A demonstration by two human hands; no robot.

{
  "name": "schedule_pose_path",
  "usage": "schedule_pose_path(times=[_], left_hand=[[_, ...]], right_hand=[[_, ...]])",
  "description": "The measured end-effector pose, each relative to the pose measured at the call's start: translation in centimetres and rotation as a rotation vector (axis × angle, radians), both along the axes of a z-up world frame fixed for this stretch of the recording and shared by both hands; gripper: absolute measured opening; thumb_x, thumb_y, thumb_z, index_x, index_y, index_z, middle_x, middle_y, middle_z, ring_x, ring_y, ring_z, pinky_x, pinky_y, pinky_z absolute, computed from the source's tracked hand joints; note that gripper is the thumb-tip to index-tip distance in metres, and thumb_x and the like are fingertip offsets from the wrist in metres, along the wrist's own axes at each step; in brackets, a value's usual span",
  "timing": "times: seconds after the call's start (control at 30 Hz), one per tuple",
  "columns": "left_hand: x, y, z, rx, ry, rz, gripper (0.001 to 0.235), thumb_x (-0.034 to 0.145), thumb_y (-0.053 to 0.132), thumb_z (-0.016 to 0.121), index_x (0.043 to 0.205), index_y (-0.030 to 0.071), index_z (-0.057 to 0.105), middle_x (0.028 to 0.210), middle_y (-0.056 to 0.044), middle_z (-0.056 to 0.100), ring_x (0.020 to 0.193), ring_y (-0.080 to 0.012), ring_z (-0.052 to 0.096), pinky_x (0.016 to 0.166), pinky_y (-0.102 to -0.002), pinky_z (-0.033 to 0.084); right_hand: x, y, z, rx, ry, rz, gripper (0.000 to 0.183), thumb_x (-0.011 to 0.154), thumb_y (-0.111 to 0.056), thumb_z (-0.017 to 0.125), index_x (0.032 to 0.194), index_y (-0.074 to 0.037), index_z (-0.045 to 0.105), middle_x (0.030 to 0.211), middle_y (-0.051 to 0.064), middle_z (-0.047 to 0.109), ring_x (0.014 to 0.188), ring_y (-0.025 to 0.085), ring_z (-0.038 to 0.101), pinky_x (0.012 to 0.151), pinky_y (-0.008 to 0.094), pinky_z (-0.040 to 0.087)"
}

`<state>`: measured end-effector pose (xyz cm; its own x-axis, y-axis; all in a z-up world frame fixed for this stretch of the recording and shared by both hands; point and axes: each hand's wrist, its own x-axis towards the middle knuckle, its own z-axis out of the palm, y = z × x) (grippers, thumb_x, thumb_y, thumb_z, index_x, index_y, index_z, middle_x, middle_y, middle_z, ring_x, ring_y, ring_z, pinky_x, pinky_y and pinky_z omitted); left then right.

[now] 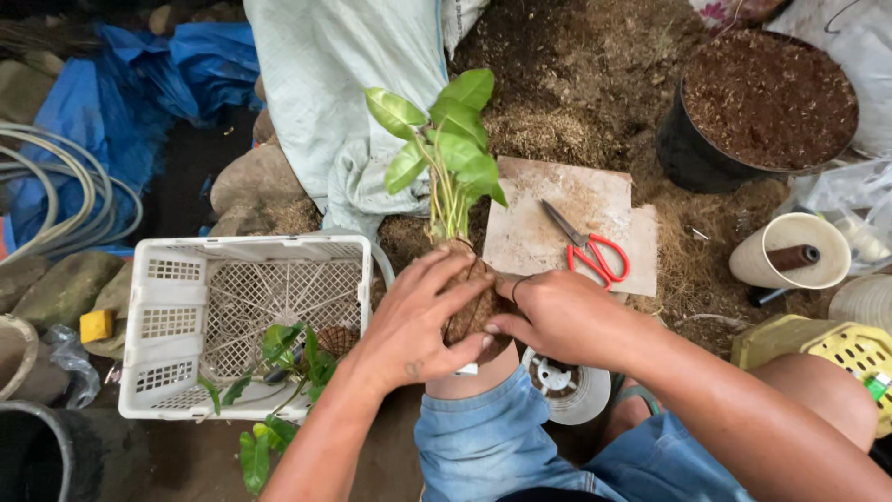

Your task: The person secures a plant into a coconut husk pot using a black string. They wrap the string around the husk multiple times to create a net, then use scissors to cut the string and tuck the end.

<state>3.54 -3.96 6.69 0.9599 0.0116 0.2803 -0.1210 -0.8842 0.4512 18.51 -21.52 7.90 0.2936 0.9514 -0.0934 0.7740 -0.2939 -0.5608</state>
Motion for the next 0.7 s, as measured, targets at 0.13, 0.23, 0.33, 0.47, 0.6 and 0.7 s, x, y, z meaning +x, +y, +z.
schedule_pose_path(times=[0.13, 0.23, 0.33, 0.47, 0.6, 0.7], left_hand=[[-0.2, -0.5, -0.3, -0.007, -0.048, -0.015, 0.063, 0.071, 0.036, 0.081, 0.128, 0.012, 0.071, 0.144, -0.015, 0.058, 0.14, -0.0405, 0.047, 0.116, -0.052, 0.04], [-0.4, -0.6, -0.9, -0.032, -0.042, -0.032, 0.062, 0.068, 0.036, 0.081, 0.126, 0.015, 0.073, 0.142, -0.015, 0.059, 0.139, -0.0411, 0.047, 0.113, -0.053, 0.039], [-0.3, -0.7, -1.4, -0.014, -0.101, -0.068, 0.059, 0.074, 0.038, 0.081, 0.128, 0.014, 0.072, 0.142, -0.014, 0.058, 0.14, -0.0414, 0.047, 0.115, -0.055, 0.038], [-0.7, -0.5, -1.5, -0.008, -0.121, -0.092, 0.057, 0.073, 0.038, 0.081, 0.125, 0.014, 0.073, 0.142, -0.014, 0.059, 0.138, -0.0409, 0.049, 0.115, -0.055, 0.039], [-1.4, 0.0, -1.2, 0.015, -0.161, -0.106, 0.058, 0.071, 0.038, 0.08, 0.122, 0.012, 0.074, 0.141, -0.014, 0.062, 0.137, -0.0402, 0.051, 0.114, -0.054, 0.042], [-1.7, 0.4, -1.0, 0.014, -0.171, -0.126, 0.059, 0.07, 0.039, 0.079, 0.123, 0.013, 0.074, 0.141, -0.014, 0.062, 0.136, -0.0402, 0.052, 0.113, -0.055, 0.044]], right_hand=[[-0.7, -1.6, 0.0, 0.351, 0.116, -0.022, 0.039, 0.099, -0.031, 0.062, 0.125, -0.002, 0.062, 0.106, 0.022, 0.073, 0.096, 0.037, 0.072, 0.082, 0.044, 0.055], [-1.3, -5.5, 1.0, 0.561, 1.043, 0.04, 0.054, 0.107, -0.021, 0.053, 0.157, -0.007, 0.038, 0.127, 0.025, 0.068, 0.111, 0.035, 0.07, 0.097, 0.045, 0.057], [-2.3, -8.0, 1.9, 0.911, 1.343, 0.284, 0.051, 0.112, -0.009, 0.047, 0.16, -0.018, 0.03, 0.126, 0.028, 0.069, 0.112, 0.036, 0.07, 0.099, 0.05, 0.052], [-0.6, -8.1, 3.3, 0.798, 0.261, 0.03, 0.034, 0.113, -0.009, 0.04, 0.145, -0.013, 0.05, 0.136, 0.026, 0.066, 0.131, 0.045, 0.059, 0.111, 0.059, 0.045], [2.7, -6.4, 4.5, 0.265, 0.062, -0.024, 0.03, 0.103, -0.019, 0.052, 0.129, -0.014, 0.066, 0.115, 0.018, 0.072, 0.105, 0.036, 0.066, 0.093, 0.05, 0.051], [4.9, -5.4, 5.1, -0.224, 0.132, -0.033, 0.028, 0.093, -0.028, 0.065, 0.115, -0.017, 0.078, 0.091, 0.011, 0.079, 0.074, 0.026, 0.076, 0.072, 0.04, 0.059]])
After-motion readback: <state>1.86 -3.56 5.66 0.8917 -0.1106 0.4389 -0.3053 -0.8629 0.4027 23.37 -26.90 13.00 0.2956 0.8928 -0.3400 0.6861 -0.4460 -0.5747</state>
